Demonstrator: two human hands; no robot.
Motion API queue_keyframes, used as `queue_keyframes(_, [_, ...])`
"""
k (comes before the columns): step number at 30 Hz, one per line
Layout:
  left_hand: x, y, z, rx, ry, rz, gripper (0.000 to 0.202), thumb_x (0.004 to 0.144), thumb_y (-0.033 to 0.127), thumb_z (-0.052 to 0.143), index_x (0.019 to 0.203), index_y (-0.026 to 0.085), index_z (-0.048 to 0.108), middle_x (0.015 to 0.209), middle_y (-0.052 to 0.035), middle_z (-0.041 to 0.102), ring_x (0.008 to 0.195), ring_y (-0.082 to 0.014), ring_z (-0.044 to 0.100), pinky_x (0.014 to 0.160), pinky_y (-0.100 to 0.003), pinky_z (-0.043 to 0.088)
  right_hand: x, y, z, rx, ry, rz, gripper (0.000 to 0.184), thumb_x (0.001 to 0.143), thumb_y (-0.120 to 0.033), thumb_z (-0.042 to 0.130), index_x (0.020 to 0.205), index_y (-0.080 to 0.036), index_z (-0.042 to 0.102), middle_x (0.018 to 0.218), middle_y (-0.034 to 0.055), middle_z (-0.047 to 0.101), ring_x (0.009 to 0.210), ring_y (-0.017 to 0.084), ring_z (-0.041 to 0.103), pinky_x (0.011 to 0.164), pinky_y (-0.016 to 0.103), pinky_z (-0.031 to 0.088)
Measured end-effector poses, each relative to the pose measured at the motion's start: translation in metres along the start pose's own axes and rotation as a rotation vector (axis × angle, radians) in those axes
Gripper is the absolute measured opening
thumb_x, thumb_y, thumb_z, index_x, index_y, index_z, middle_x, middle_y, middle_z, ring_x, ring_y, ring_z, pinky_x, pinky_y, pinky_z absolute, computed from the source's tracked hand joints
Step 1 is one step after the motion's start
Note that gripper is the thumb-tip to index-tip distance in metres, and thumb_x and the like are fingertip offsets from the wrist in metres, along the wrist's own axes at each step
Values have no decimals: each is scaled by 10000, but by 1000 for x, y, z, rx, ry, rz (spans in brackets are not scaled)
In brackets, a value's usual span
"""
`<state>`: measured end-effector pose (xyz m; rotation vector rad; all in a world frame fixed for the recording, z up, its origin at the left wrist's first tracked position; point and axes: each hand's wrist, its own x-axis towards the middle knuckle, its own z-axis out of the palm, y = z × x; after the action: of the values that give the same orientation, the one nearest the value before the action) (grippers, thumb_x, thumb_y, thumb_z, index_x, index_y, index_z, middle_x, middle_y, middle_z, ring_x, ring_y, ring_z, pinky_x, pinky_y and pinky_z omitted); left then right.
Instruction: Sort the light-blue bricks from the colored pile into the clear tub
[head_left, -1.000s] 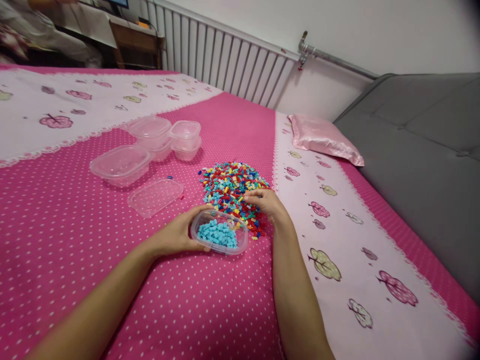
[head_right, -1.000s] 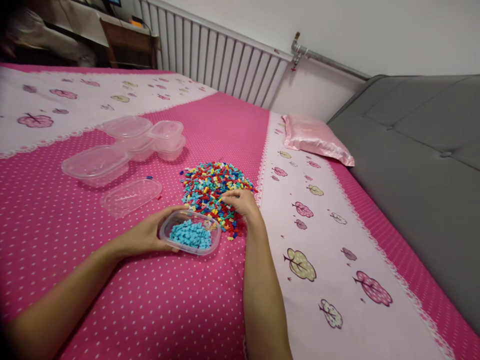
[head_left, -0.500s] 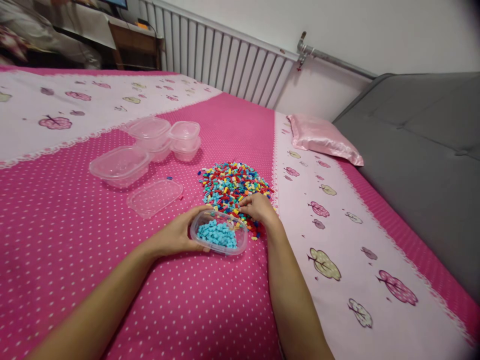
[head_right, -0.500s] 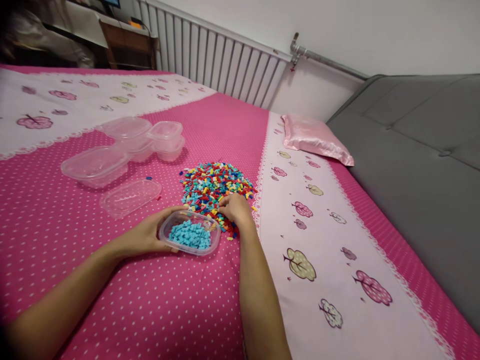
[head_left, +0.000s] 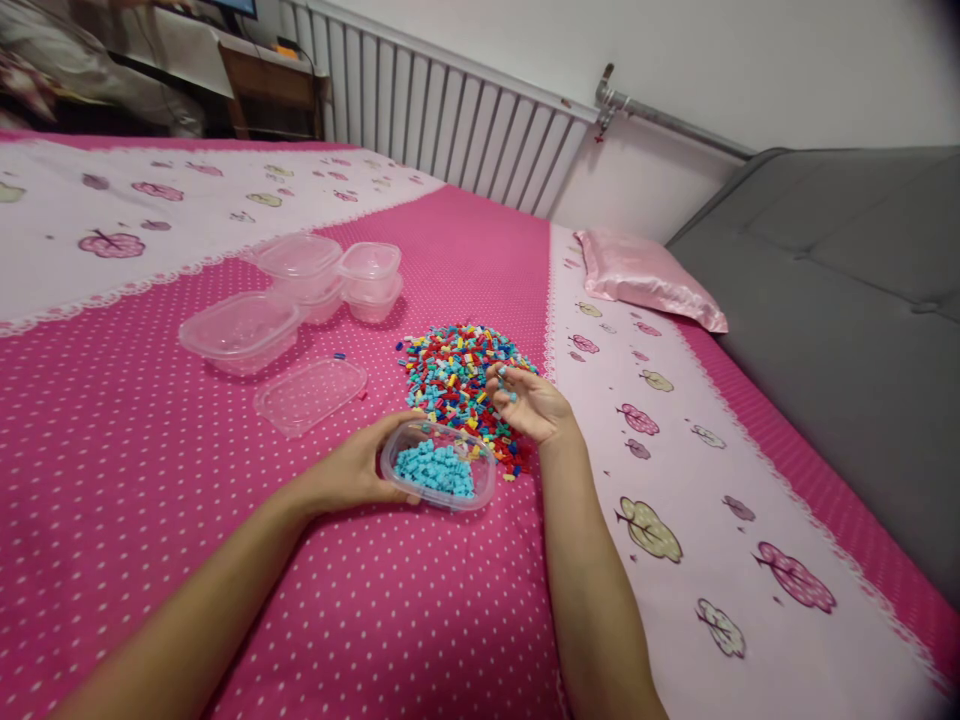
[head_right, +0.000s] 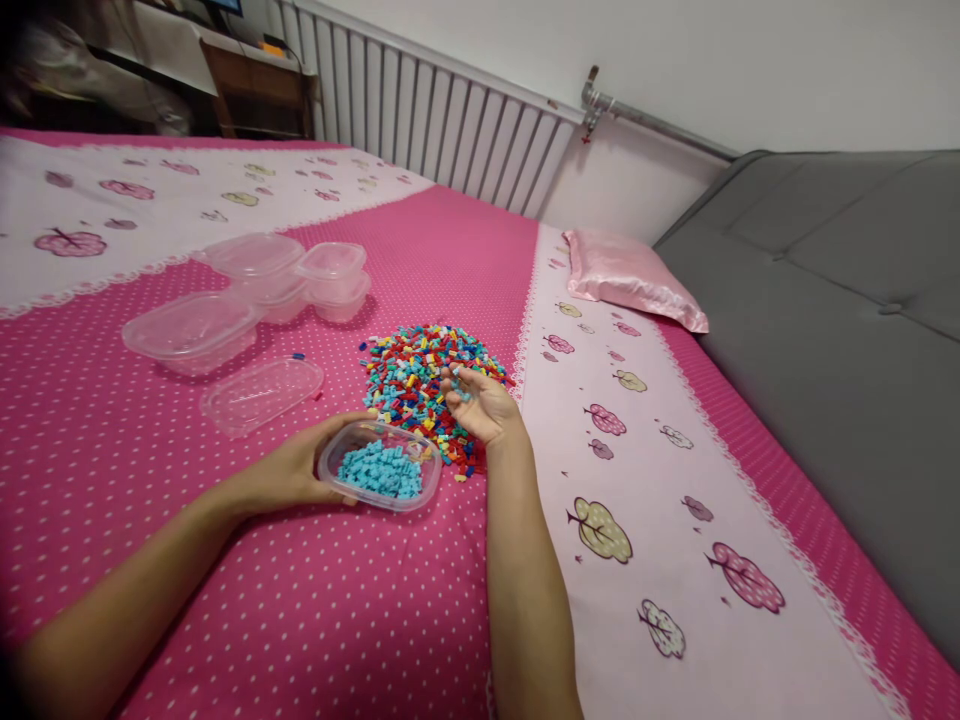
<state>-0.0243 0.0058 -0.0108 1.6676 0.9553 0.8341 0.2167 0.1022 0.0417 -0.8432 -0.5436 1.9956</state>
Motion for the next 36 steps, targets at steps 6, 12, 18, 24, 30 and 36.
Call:
queue_keyframes(6, [0, -2, -1, 5, -4, 9, 839, 628, 317, 825, 1327, 221, 370, 1357, -118, 521, 1240, -286, 507, 1042, -463, 411, -3, 1, 8, 137, 9, 7, 184, 870, -194, 410, 901, -145, 585, 802, 77, 674, 872, 166, 659, 736, 279, 580])
queue_keyframes(12, [0, -2, 0, 2, -10, 6, 842, 627, 306, 827, 1328, 228, 367, 1352, -112, 525, 1234, -276, 512, 1045, -461, 410, -10, 4, 18, 13, -104, 16, 161, 865, -310, 533, 888, -163, 595, 816, 52, 684, 918, 181, 663, 802, 313, 571])
queue_keyframes(18, [0, 0, 0, -1, -10, 13, 831, 630, 312, 824, 1326, 209, 382, 1345, -128, 529, 1228, -291, 518, 1039, -465, 418, -22, 10, 36, -127, -230, 32, 282, 886, -423, 518, 861, -158, 611, 814, 50, 675, 872, 172, 658, 795, 312, 559])
queue_keyframes(24, [2, 0, 1, -16, -13, 31, 853, 643, 320, 812, 1360, 215, 363, 1355, -133, 520, 1225, -300, 520, 1032, -488, 422, -41, 20, 58, -454, -306, 20, 435, 859, -574, 498, 813, -168, 646, 761, 41, 670, 819, 155, 648, 781, 297, 527])
queue_keyframes(30, [1, 1, 1, -1, -8, 27, 813, 638, 306, 817, 1324, 217, 390, 1335, -117, 533, 1221, -284, 519, 1028, -453, 423, -28, 25, 44, -644, -167, -313, 348, 838, -505, 555, 786, -179, 665, 795, 34, 680, 812, 145, 640, 896, 319, 463])
queue_keyframes(36, [-3, 2, -2, -23, -36, -3, 806, 597, 339, 828, 1278, 202, 419, 1263, -119, 566, 1166, -297, 551, 968, -443, 469, 3, 28, 14, -1284, -22, -655, 188, 755, -222, 668, 941, -226, 694, 970, 39, 686, 956, 199, 605, 943, 386, 413])
